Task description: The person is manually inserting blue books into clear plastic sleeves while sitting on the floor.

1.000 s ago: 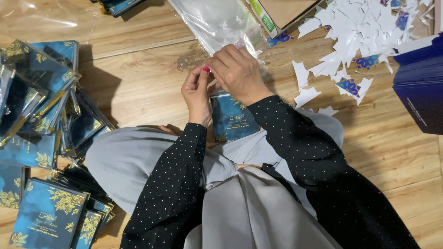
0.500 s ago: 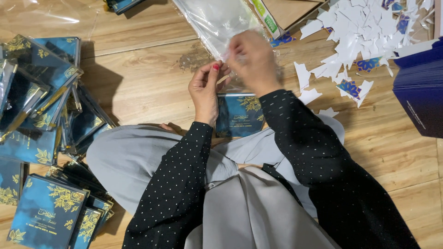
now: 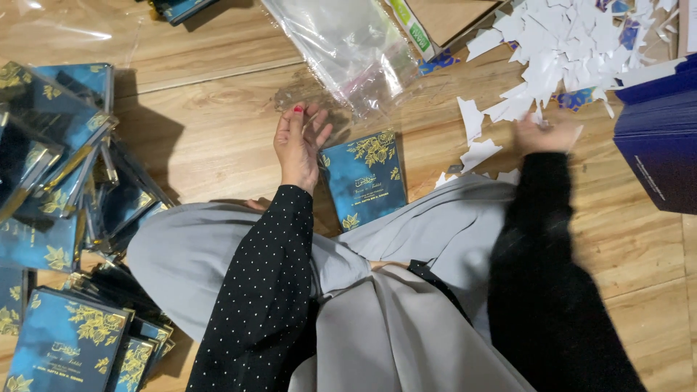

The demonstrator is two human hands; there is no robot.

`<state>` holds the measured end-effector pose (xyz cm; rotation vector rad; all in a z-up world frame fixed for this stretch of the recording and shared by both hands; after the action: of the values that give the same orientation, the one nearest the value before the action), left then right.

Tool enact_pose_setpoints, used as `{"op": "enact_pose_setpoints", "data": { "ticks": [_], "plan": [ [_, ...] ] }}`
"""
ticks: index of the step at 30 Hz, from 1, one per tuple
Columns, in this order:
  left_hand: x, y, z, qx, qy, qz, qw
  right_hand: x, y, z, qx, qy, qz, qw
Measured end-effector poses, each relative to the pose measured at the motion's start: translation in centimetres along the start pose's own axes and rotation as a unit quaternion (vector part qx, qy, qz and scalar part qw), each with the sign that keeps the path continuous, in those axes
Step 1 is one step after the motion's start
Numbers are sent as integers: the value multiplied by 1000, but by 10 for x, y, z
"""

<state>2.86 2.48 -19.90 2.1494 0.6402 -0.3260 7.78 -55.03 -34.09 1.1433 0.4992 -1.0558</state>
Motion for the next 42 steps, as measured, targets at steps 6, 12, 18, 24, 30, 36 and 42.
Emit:
{"op": "enact_pose_setpoints", "data": {
  "ticks": [6,12,18,24,30,36,42],
  "plan": [
    [-2,27,11,53,-15,43,998,-282,67,-224,-588,-1,358,725],
    [2,12,7,213,-11,108,971,-260,53,-260,-576,43,405,709],
    [-3,-8,48,398,-112,143,899,-220,40,-259,-528,122,297,786],
    [0,-1,31,432,-64,143,888,-244,53,-256,-629,88,307,708],
    [26,-13,19,472,-10,128,872,-241,60,-263,-635,43,332,696],
    [34,-4,9,539,24,166,825,-230,81,-261,-659,-59,383,645],
    [40,18,-9,528,68,210,820,-246,105,-265,-654,-96,436,610]
  ]
}}
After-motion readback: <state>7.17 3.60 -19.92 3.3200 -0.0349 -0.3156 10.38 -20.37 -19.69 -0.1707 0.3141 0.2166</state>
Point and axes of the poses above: each hand's wrist, its own x-axis towards the middle knuckle, its own y-axis out of the palm, z = x × y, the point moved 10 cm from there along x, towards the middle knuckle, and after that the axes turned 2 degrees about y, right-handed, at the moved point
